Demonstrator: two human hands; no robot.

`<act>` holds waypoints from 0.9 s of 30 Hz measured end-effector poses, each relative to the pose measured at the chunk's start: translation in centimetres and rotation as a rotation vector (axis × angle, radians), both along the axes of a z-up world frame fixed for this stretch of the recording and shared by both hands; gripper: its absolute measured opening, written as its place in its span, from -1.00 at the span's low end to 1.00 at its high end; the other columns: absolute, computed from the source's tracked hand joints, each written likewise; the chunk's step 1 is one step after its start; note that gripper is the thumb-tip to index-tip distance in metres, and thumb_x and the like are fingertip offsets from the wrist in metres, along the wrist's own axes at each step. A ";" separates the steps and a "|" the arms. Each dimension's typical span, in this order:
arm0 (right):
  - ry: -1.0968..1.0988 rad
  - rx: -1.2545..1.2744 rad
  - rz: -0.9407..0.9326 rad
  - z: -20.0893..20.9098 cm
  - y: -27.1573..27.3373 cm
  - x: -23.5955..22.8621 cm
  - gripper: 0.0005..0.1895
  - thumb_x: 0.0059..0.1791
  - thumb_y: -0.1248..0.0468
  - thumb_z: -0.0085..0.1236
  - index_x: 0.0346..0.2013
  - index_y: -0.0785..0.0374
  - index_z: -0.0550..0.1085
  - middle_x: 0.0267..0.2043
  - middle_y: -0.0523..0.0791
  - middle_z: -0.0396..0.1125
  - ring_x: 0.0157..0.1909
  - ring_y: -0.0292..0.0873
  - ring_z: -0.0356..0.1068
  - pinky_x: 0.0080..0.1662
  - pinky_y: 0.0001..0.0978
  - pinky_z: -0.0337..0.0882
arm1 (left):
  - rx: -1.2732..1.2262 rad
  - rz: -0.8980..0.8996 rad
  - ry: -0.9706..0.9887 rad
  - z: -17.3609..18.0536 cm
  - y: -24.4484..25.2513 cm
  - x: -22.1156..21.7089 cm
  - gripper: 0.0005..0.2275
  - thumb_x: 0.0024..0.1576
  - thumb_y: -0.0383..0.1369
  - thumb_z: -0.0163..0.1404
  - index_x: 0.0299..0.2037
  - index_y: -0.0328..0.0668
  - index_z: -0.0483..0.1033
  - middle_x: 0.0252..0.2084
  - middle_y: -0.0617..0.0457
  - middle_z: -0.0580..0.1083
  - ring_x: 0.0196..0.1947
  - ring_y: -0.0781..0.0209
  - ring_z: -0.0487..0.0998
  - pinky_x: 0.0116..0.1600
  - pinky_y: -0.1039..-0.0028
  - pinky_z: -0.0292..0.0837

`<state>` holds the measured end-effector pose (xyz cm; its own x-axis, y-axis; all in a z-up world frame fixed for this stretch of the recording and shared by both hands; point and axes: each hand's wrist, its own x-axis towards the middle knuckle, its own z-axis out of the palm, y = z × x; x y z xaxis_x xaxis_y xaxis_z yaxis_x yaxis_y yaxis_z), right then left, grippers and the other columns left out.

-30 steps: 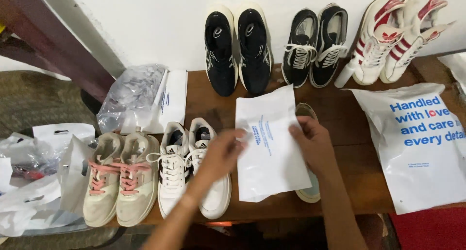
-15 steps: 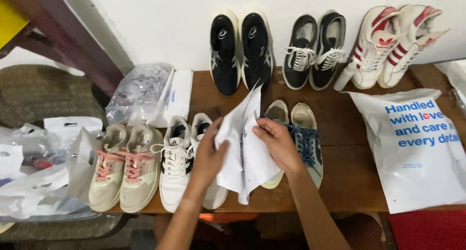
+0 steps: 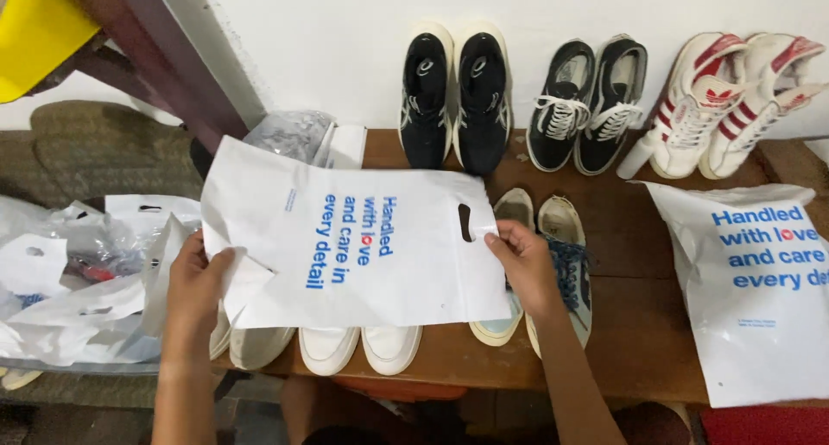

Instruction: The person places two pairs of sneakers into white plastic shipping bags on a wooden table. First, a pair of dark grey sneakers is placed into a bag and the bag is folded closed. Then, a pair of light blue sneakers is placed into a second bag and folded. Several other pairs of shoes remain on the table throughout the process.

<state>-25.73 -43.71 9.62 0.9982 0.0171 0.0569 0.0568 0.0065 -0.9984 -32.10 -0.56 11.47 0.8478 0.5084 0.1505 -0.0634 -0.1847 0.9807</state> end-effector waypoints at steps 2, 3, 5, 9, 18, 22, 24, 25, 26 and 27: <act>-0.010 -0.033 0.004 -1.0 0.4 -0.2 -0.79 0.07 0.34 0.15 -0.04 0.36 0.57 -0.27 -0.04 0.50 -0.30 -0.21 0.40 -0.21 -0.36 0.50 | 0.017 0.018 0.030 -2.2 3.0 0.0 -0.59 0.22 -0.52 0.04 0.31 -0.29 0.38 0.02 -0.27 0.48 -0.12 -0.08 0.56 -0.10 0.17 0.54; 0.016 -0.057 0.011 -1.5 0.6 -0.3 -0.79 0.07 0.34 0.16 -0.03 0.34 0.58 -0.27 -0.04 0.51 -0.31 -0.22 0.39 -0.21 -0.36 0.48 | 0.024 0.039 0.129 -3.5 4.5 0.2 -0.54 0.22 -0.49 0.05 0.36 -0.28 0.32 0.06 -0.37 0.46 -0.12 -0.23 0.56 -0.18 0.15 0.55; 0.045 -0.083 0.019 -2.3 0.8 -0.3 -0.79 0.06 0.34 0.17 -0.02 0.32 0.59 -0.27 -0.04 0.52 -0.31 -0.22 0.38 -0.21 -0.36 0.47 | 0.029 0.061 0.230 -4.8 6.0 0.1 -0.48 0.22 -0.45 0.07 0.40 -0.27 0.26 0.09 -0.46 0.44 -0.11 -0.37 0.57 -0.27 0.13 0.56; 0.174 -0.132 0.044 -2.2 1.2 -0.6 -0.68 0.10 0.24 0.05 0.11 0.28 0.55 -0.15 -0.11 0.51 -0.19 -0.27 0.38 -0.12 -0.41 0.40 | 0.502 0.290 0.155 -1.8 2.0 -1.2 -0.45 0.30 -0.44 0.02 0.45 -0.52 0.09 0.25 -0.56 0.28 0.17 -0.49 0.38 -0.09 -0.05 0.43; 0.006 0.078 0.165 -5.3 2.5 -1.5 -0.63 0.00 0.47 0.17 0.12 0.35 0.57 -0.09 -0.01 0.53 -0.09 -0.18 0.38 0.02 -0.26 0.47 | 0.321 -0.282 0.164 6.1 -22.4 -2.4 -0.54 0.08 -0.45 0.16 0.22 -0.31 0.41 0.02 -0.40 0.48 0.00 -0.42 0.56 -0.04 -0.05 0.57; -0.081 0.051 0.099 -7.3 2.8 -1.6 -0.70 -0.03 0.50 0.19 -0.03 0.29 0.64 -0.19 -0.08 0.55 -0.10 -0.27 0.35 -0.03 -0.39 0.47 | 0.524 -0.429 0.068 2.6 -26.5 -0.4 -0.38 0.16 -0.37 0.14 0.38 -0.54 0.15 0.10 -0.48 0.41 0.09 -0.45 0.49 0.07 -0.10 0.50; -0.076 0.004 0.046 -4.7 2.9 -2.8 -0.69 -0.10 0.51 0.25 -0.08 0.25 0.67 -0.20 -0.07 0.48 -0.10 -0.25 0.35 -0.06 -0.40 0.49 | 0.460 -0.422 0.123 3.3 -26.5 0.2 -0.42 0.14 -0.49 0.08 0.38 -0.47 0.18 0.01 -0.45 0.48 0.02 -0.42 0.55 0.02 -0.05 0.52; -0.066 -0.039 0.011 -3.4 3.1 -3.4 -0.68 -0.16 0.52 0.32 -0.14 0.22 0.70 -0.21 -0.05 0.41 -0.10 -0.23 0.36 -0.09 -0.41 0.50 | 0.397 -0.398 0.187 3.7 -26.4 0.3 -0.43 0.11 -0.62 0.02 0.39 -0.40 0.21 -0.08 -0.43 0.54 -0.05 -0.40 0.60 -0.03 0.01 0.55; -0.062 -0.037 0.006 -3.8 2.6 -3.6 -0.68 -0.16 0.52 0.32 -0.14 0.22 0.70 -0.21 -0.05 0.41 -0.10 -0.23 0.36 -0.09 -0.41 0.50 | 0.399 -0.403 0.190 3.3 -26.0 0.5 -0.43 0.11 -0.62 0.02 0.39 -0.40 0.21 -0.08 -0.43 0.54 -0.05 -0.40 0.60 -0.03 0.01 0.55; -0.031 -0.125 -0.032 -4.0 2.4 -3.6 -0.68 -0.13 0.45 0.31 -0.13 0.11 0.70 -0.11 -0.09 0.38 -0.16 -0.24 0.36 -0.08 -0.39 0.49 | 0.409 -0.379 0.202 2.9 -25.3 0.8 -0.47 0.12 -0.61 0.01 0.35 -0.31 0.28 -0.11 -0.37 0.56 -0.11 -0.29 0.63 -0.07 0.11 0.57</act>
<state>-29.30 -41.32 5.58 0.9962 -0.0059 0.0870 0.0856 -0.1203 -0.9890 -31.27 -25.82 14.37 0.9912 0.0994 0.0870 -0.0180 -0.5509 0.8344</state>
